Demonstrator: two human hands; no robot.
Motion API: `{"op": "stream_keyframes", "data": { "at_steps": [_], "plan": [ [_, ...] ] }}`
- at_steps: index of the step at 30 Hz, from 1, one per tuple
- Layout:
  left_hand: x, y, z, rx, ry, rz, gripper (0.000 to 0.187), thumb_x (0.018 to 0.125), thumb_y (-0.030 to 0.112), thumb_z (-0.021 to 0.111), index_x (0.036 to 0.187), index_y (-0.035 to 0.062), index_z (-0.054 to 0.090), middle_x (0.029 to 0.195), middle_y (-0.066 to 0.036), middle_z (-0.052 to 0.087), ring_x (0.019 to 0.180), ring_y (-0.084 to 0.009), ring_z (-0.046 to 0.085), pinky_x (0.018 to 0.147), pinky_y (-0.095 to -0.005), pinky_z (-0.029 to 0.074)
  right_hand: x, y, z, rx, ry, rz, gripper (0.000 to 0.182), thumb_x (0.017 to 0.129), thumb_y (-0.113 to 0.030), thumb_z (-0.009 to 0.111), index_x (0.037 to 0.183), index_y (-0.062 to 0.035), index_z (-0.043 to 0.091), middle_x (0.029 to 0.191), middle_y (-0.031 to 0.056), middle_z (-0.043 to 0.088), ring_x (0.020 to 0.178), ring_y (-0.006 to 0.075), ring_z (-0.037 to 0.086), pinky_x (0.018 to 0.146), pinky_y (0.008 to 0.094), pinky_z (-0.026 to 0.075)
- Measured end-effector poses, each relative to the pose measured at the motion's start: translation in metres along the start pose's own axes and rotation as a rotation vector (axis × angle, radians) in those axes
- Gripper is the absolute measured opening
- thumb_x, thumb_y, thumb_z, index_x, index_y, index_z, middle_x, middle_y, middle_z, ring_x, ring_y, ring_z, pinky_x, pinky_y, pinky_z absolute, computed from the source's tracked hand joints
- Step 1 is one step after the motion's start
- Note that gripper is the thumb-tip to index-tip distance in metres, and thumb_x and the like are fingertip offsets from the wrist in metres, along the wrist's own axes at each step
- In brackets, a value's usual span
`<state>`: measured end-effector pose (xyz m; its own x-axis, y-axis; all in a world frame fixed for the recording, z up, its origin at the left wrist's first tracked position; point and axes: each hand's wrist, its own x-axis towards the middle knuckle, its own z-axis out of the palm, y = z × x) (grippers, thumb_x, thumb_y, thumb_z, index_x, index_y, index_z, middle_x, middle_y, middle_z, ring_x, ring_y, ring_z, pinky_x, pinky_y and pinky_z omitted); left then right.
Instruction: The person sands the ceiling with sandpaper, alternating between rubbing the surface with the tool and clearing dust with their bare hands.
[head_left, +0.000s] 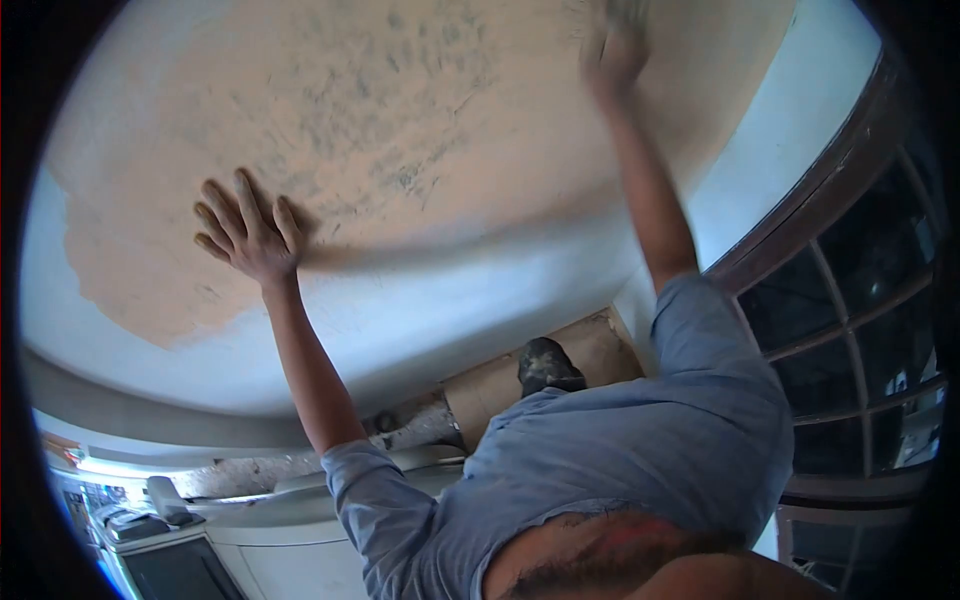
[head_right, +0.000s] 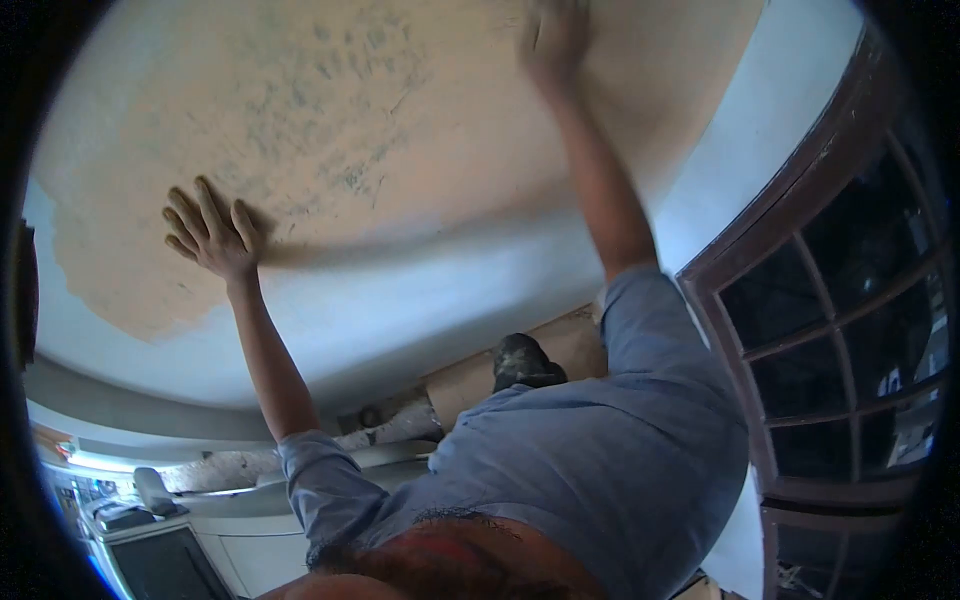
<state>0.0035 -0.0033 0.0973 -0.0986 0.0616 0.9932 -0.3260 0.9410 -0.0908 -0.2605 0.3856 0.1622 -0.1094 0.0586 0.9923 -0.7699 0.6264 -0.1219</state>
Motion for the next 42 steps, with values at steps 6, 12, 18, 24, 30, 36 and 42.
{"op": "stream_keyframes", "data": {
  "at_steps": [6, 12, 18, 24, 30, 36, 42],
  "plan": [
    [-0.002, -0.004, -0.001, -0.004, -0.004, -0.025, 0.056, 0.095, 0.052, 0.041, 0.14, 0.0204, 0.052, 0.152, -0.015, 0.037, 0.146, -0.0319, 0.022, 0.117, -0.0475, -0.003, -0.173, -0.045, 0.001, 0.141, -0.042, -0.09, 0.039, 0.091, -0.015, 0.044, 0.123, -0.0048, 0.064, 0.137, 0.0206, 0.054, 0.134, 0.0393, 0.043, 0.114, 0.057, 0.02],
    [0.008, -0.023, -0.002, -0.016, -0.001, 0.015, 0.054, 0.095, 0.052, 0.043, 0.14, 0.0251, 0.052, 0.152, -0.009, 0.039, 0.145, -0.0272, 0.026, 0.117, -0.0462, -0.002, 0.087, 0.028, 0.023, -0.207, -0.041, -0.27, 0.027, 0.094, -0.022, 0.044, 0.108, -0.0022, 0.056, 0.109, 0.0211, 0.054, 0.101, 0.0409, 0.048, 0.087, 0.0499, 0.035],
    [0.026, -0.04, -0.001, -0.034, 0.127, -0.11, 0.052, 0.095, 0.052, 0.043, 0.141, 0.0287, 0.05, 0.152, -0.006, 0.04, 0.143, -0.0249, 0.029, 0.117, -0.0459, 0.004, 0.046, -0.06, 0.009, -0.042, 0.007, -0.214, 0.051, 0.097, -0.022, 0.037, 0.144, -0.0022, 0.04, 0.149, 0.0221, 0.037, 0.139, 0.0419, 0.032, 0.115, 0.052, 0.021],
    [0.03, -0.039, -0.003, -0.064, 0.211, -0.075, 0.051, 0.095, 0.053, 0.042, 0.141, 0.0307, 0.051, 0.151, -0.002, 0.042, 0.141, -0.0241, 0.033, 0.116, -0.048, 0.011, -0.158, -0.044, 0.009, 0.083, -0.066, -0.255, 0.043, 0.097, -0.026, 0.04, 0.124, -0.0024, 0.062, 0.134, 0.0222, 0.055, 0.135, 0.0416, 0.041, 0.115, 0.0555, 0.019],
    [0.028, -0.038, 0.0, -0.095, 0.245, -0.062, 0.05, 0.096, 0.052, 0.043, 0.14, 0.0314, 0.052, 0.149, -0.001, 0.044, 0.14, -0.024, 0.035, 0.116, -0.047, 0.011, 0.118, -0.072, -0.002, 0.026, 0.029, -0.3, 0.037, 0.096, -0.018, 0.043, 0.124, -0.0031, 0.063, 0.131, 0.0176, 0.059, 0.122, 0.0357, 0.055, 0.106, 0.0444, 0.039],
    [0.028, -0.039, 0.002, -0.113, 0.239, -0.111, 0.048, 0.095, 0.05, 0.045, 0.139, 0.033, 0.052, 0.149, 0.0, 0.044, 0.14, -0.0209, 0.035, 0.117, -0.0455, 0.011, 0.008, -0.083, 0.031, -0.04, 0.289, -0.355, 0.043, 0.094, -0.02, 0.044, 0.131, -0.0017, 0.057, 0.135, 0.0213, 0.054, 0.13, 0.0397, 0.047, 0.113, 0.0485, 0.029],
    [0.031, -0.035, -0.022, 0.133, 0.036, -0.048, 0.05, 0.097, 0.032, 0.043, 0.14, 0.0061, 0.049, 0.152, -0.017, 0.036, 0.145, -0.0311, 0.025, 0.119, -0.0492, 0.007, -0.098, -0.056, 0.013, 0.087, -0.048, -0.329, 0.043, 0.091, -0.018, 0.041, 0.124, 0.0003, 0.062, 0.134, 0.0233, 0.054, 0.134, 0.04, 0.041, 0.114, 0.0545, 0.025]
  ]
}}
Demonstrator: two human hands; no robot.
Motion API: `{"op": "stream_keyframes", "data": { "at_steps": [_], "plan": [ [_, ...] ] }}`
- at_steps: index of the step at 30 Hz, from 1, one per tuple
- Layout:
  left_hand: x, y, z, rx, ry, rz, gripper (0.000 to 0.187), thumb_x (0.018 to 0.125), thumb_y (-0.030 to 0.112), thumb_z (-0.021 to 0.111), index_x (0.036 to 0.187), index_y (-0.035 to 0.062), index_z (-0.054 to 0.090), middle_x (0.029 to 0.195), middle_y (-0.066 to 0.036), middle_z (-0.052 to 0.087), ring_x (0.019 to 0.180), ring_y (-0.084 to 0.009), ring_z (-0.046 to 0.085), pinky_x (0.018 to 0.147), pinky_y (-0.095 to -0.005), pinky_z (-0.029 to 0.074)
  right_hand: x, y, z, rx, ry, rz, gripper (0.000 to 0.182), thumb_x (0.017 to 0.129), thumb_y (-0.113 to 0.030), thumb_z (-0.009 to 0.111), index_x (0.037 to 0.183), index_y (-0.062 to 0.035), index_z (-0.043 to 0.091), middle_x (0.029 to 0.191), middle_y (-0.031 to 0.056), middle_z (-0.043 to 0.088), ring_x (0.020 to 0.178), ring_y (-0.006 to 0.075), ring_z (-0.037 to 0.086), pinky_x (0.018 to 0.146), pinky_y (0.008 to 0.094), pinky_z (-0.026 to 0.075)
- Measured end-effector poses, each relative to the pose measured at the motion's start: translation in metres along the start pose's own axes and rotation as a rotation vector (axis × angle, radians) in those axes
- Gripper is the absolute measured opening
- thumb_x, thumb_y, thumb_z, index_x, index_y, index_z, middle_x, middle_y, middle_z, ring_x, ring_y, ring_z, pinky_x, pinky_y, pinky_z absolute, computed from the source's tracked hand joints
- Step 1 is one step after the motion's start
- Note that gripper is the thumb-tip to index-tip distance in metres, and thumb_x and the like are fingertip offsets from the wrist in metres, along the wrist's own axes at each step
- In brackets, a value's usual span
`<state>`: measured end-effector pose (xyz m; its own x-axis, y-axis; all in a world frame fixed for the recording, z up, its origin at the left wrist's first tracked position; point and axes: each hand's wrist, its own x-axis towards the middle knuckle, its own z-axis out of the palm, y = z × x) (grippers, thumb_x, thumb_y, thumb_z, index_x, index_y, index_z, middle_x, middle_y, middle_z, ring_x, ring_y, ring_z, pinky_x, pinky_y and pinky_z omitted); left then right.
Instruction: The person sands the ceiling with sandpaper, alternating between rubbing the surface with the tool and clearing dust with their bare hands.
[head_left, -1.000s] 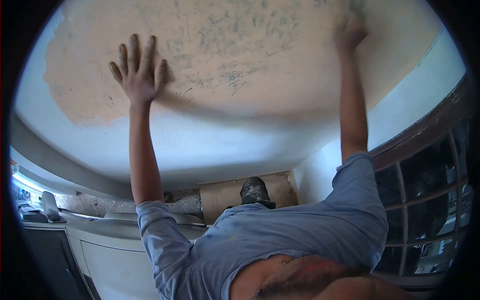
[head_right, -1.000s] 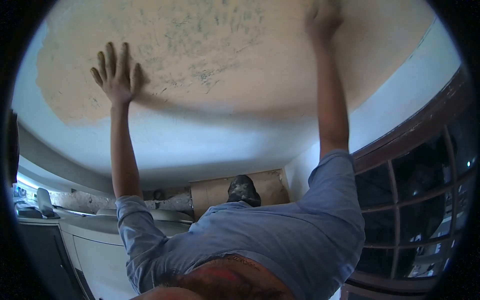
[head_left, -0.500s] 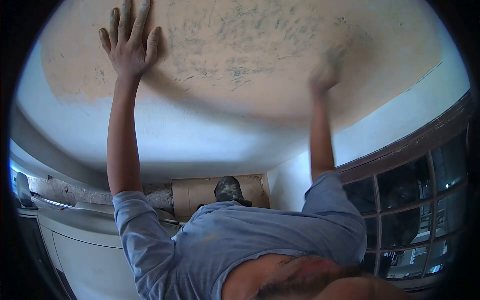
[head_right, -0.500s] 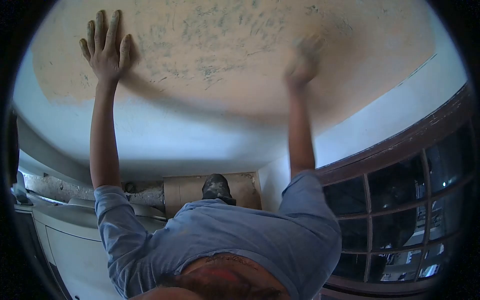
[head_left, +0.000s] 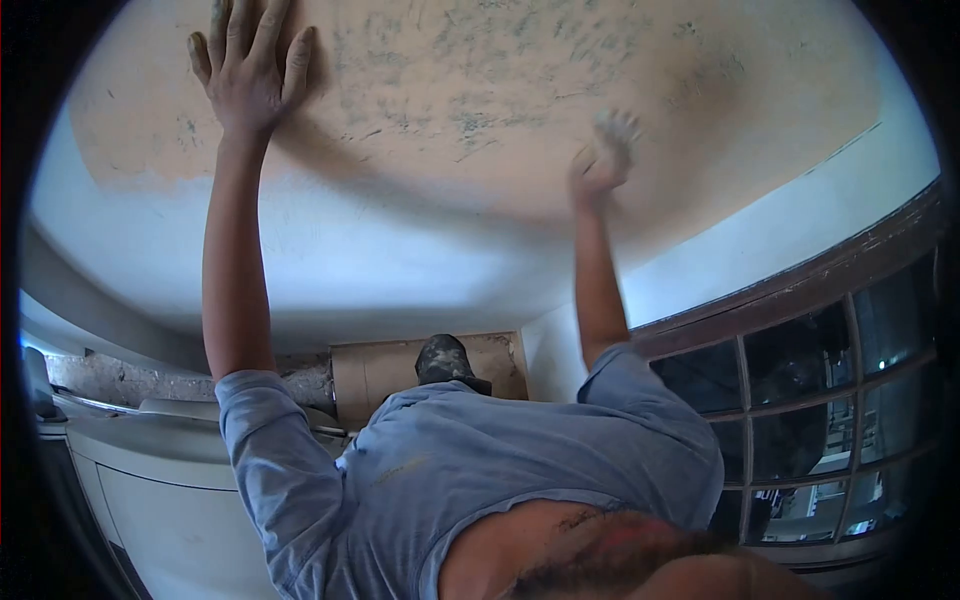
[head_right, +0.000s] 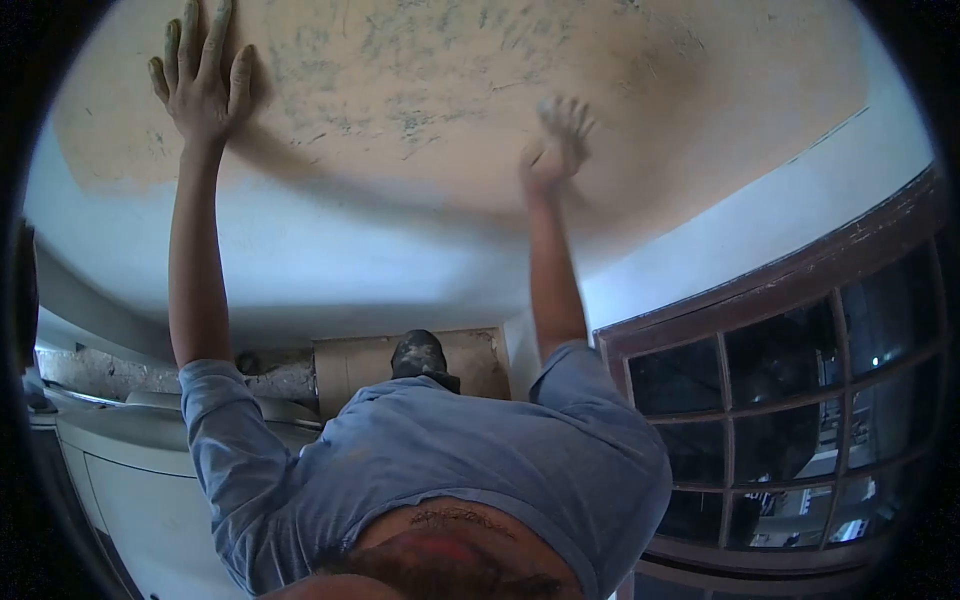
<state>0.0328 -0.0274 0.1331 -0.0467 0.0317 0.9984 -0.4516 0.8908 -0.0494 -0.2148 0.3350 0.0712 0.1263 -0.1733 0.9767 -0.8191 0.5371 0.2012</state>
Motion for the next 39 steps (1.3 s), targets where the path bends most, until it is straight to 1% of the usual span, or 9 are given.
{"op": "stream_keyframes", "data": {
  "at_steps": [8, 12, 16, 17, 22, 25, 29, 36, 39],
  "plan": [
    [-0.006, -0.004, 0.01, -0.067, -0.011, -0.016, 0.056, 0.096, 0.041, 0.039, 0.141, 0.0093, 0.049, 0.155, -0.016, 0.032, 0.147, -0.0302, 0.019, 0.118, -0.048, 0.0, 0.147, 0.01, -0.02, -0.152, -0.137, 0.507, 0.042, 0.096, -0.024, 0.039, 0.115, -0.0001, 0.067, 0.118, 0.0215, 0.065, 0.117, 0.0343, 0.059, 0.105, 0.0434, 0.04],
    [-0.006, -0.005, 0.009, -0.038, 0.014, -0.001, 0.056, 0.096, 0.04, 0.039, 0.141, 0.0088, 0.049, 0.155, -0.016, 0.032, 0.147, -0.03, 0.019, 0.118, -0.048, 0.0, -0.02, -0.015, 0.006, -0.114, 0.008, 0.147, 0.045, 0.096, -0.025, 0.039, 0.129, -0.0011, 0.059, 0.138, 0.023, 0.051, 0.134, 0.0445, 0.04, 0.113, 0.0548, 0.023],
    [-0.004, -0.006, 0.008, -0.078, -0.005, -0.013, 0.055, 0.096, 0.04, 0.039, 0.141, 0.0089, 0.05, 0.155, -0.016, 0.032, 0.147, -0.0297, 0.019, 0.118, -0.0481, 0.001, 0.051, 0.026, -0.003, -0.018, 0.053, -0.111, 0.045, 0.097, -0.024, 0.037, 0.133, -0.0046, 0.057, 0.142, 0.0191, 0.049, 0.137, 0.0404, 0.038, 0.116, 0.0519, 0.02],
    [-0.004, -0.007, 0.008, -0.057, -0.009, -0.017, 0.055, 0.096, 0.04, 0.039, 0.141, 0.009, 0.05, 0.155, -0.015, 0.032, 0.147, -0.0295, 0.019, 0.118, -0.0479, 0.001, 0.094, 0.059, 0.011, -0.213, 0.255, -0.22, 0.04, 0.097, -0.022, 0.043, 0.127, 0.0008, 0.059, 0.134, 0.0203, 0.055, 0.13, 0.0363, 0.048, 0.11, 0.0462, 0.035],
    [-0.006, -0.007, 0.012, -0.053, 0.012, 0.019, 0.055, 0.097, 0.039, 0.039, 0.141, 0.0089, 0.049, 0.155, -0.016, 0.032, 0.147, -0.0294, 0.019, 0.118, -0.0474, 0.001, 0.235, 0.059, -0.034, -0.089, -0.157, 0.653, 0.039, 0.098, -0.024, 0.043, 0.126, -0.0012, 0.059, 0.133, 0.0197, 0.056, 0.127, 0.0368, 0.05, 0.107, 0.0448, 0.038],
    [-0.006, -0.007, 0.014, -0.074, 0.051, 0.029, 0.054, 0.096, 0.038, 0.04, 0.141, 0.0087, 0.049, 0.155, -0.016, 0.032, 0.147, -0.0302, 0.019, 0.118, -0.0482, 0.002, 0.135, 0.067, -0.012, -0.352, 0.098, -0.098, 0.046, 0.1, -0.026, 0.036, 0.138, -0.003, 0.05, 0.147, 0.0191, 0.042, 0.136, 0.0422, 0.037, 0.112, 0.0513, 0.028],
    [-0.008, -0.007, 0.015, -0.083, 0.126, 0.056, 0.055, 0.096, 0.038, 0.04, 0.142, 0.0086, 0.048, 0.155, -0.016, 0.032, 0.147, -0.0305, 0.019, 0.118, -0.0488, 0.002, -0.101, 0.013, -0.004, -0.192, -0.053, 0.2, 0.044, 0.099, -0.025, 0.04, 0.131, 0.0003, 0.055, 0.142, 0.0206, 0.048, 0.136, 0.042, 0.039, 0.115, 0.0527, 0.022],
    [-0.006, -0.006, 0.02, -0.166, 0.122, -0.024, 0.051, 0.096, 0.045, 0.042, 0.14, 0.022, 0.051, 0.151, -0.008, 0.038, 0.143, -0.0268, 0.028, 0.117, -0.0471, 0.007, 0.12, 0.078, -0.012, -0.492, 0.206, -0.23, 0.039, 0.097, -0.016, 0.046, 0.132, -0.0007, 0.054, 0.134, 0.0204, 0.056, 0.128, 0.0377, 0.049, 0.106, 0.0474, 0.039],
    [-0.006, -0.002, 0.024, -0.253, 0.203, -0.06, 0.048, 0.094, 0.05, 0.045, 0.138, 0.0318, 0.054, 0.147, -0.001, 0.047, 0.138, -0.0226, 0.038, 0.116, -0.0454, 0.014, 0.17, 0.111, -0.017, -0.237, 0.094, -0.057, 0.042, 0.097, -0.027, 0.046, 0.127, -0.0009, 0.058, 0.133, 0.0193, 0.056, 0.124, 0.0384, 0.051, 0.106, 0.0476, 0.038]
  ]
}}
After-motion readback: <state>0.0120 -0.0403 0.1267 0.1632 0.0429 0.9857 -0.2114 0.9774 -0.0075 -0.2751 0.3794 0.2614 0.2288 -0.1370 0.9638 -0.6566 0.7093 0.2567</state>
